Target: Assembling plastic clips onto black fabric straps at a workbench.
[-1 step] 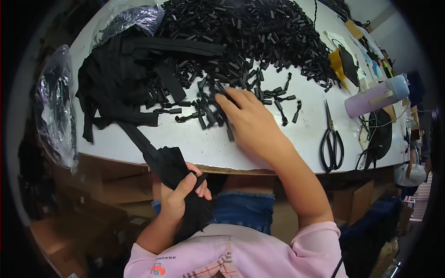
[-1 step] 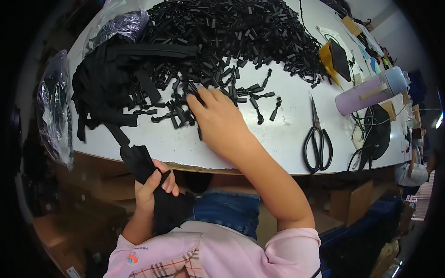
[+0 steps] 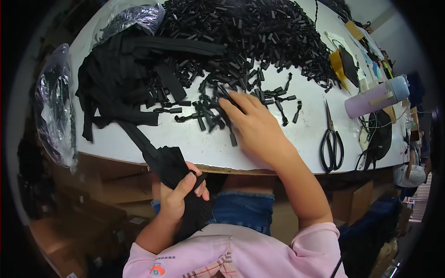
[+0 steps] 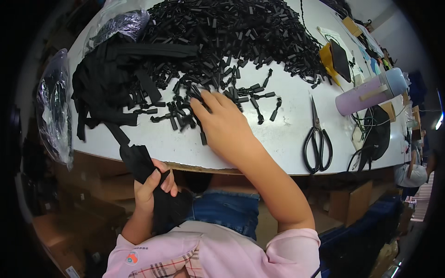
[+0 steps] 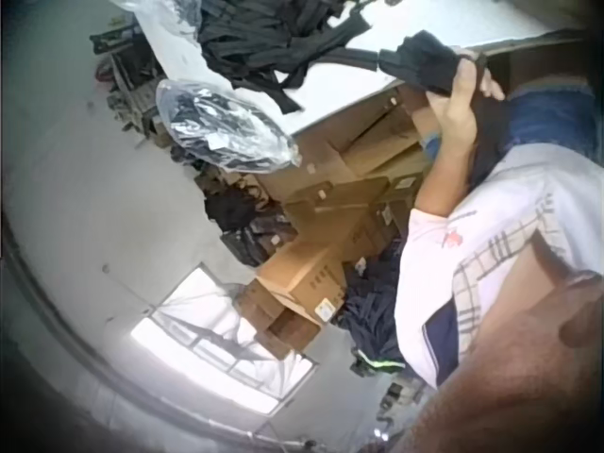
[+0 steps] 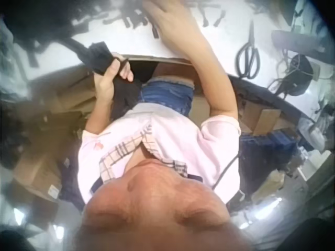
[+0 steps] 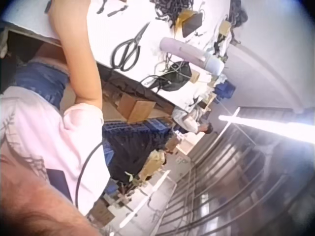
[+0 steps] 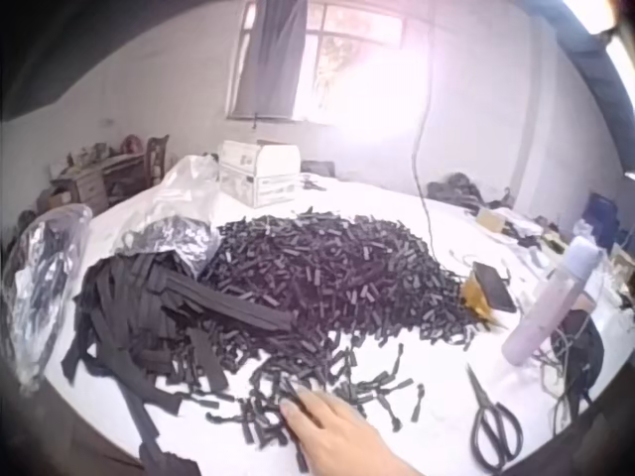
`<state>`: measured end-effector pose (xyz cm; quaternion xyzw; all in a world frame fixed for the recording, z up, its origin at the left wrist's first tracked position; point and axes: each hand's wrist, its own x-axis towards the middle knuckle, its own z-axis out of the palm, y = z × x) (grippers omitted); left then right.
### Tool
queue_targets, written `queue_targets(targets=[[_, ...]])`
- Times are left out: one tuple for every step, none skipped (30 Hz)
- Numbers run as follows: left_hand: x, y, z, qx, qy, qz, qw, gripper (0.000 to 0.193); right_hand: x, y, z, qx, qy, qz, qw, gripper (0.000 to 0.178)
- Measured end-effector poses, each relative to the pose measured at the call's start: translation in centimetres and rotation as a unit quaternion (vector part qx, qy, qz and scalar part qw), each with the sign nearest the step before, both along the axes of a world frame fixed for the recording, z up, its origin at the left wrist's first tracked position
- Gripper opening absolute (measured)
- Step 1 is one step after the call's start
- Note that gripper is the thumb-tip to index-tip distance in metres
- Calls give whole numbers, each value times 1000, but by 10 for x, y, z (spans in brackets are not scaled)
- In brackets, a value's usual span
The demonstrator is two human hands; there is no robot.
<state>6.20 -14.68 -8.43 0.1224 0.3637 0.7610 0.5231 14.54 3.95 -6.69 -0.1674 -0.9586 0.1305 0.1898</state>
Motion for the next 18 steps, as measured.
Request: queue_targets(targets=[[0, 0, 0, -11, 18, -1, 1000, 22, 9, -3, 0, -1, 0, 3, 1000, 46], [-1, -1, 1, -21, 34, -4, 999, 22, 17, -7, 3, -7, -12, -1, 1000, 47], [-1, -2, 1, -21, 32, -3, 999, 22, 25, -10, 6, -13, -25, -5, 1000, 48], [-1, -2, 2, -38, 56, -6, 998, 22, 32, -11, 8, -6, -23, -4, 1000, 47], [-1, -2, 2, -54, 80, -9, 995, 22, 39, -12, 9, -7, -23, -3, 1000, 47], [-1, -3, 1, -55, 80, -8, 995, 22, 45, -13, 9, -45, 43, -30, 998, 41], [1, -3, -1, -64, 105, -6, 992, 22, 54, -14, 10, -80, 106, -60, 989, 36], [4, -3, -2, -72, 130, -3, 989, 22, 62, -15, 4, -55, 156, -103, 981, 30], [6, -1, -3, -71, 129, -4, 989, 22, 69, -19, -2, -54, 154, -104, 981, 30], [9, 1, -2, -76, 151, -5, 986, 21, 78, -25, -7, -106, 167, -124, 972, 28], [12, 3, -2, -80, 172, -6, 982, 20, 85, -29, -9, -157, 180, -143, 960, 26], [16, 6, -1, -78, 172, -9, 982, 20, 84, -35, -9, -129, 173, -152, 964, 25], [19, 7, 0, -80, 177, -6, 981, 19, 82, -38, -9, -132, 175, -153, 964, 25], [21, 7, 0, -81, 182, -3, 980, 18, 80, -39, -8, -83, 150, -147, 974, 25], [22, 7, 0, -84, 184, -3, 979, 18, 80, -40, -9, -33, 125, -141, 982, 26], [24, 7, 0, -84, 190, -3, 978, 17, 81, -41, -10, -8, 103, -137, 985, 25], [25, 8, 0, -85, 196, -3, 977, 17, 83, -42, -12, -8, 103, -137, 985, 25], [25, 9, -1, -85, 197, -3, 977, 17, 86, -43, -13, 19, 98, -119, 988, 24]])
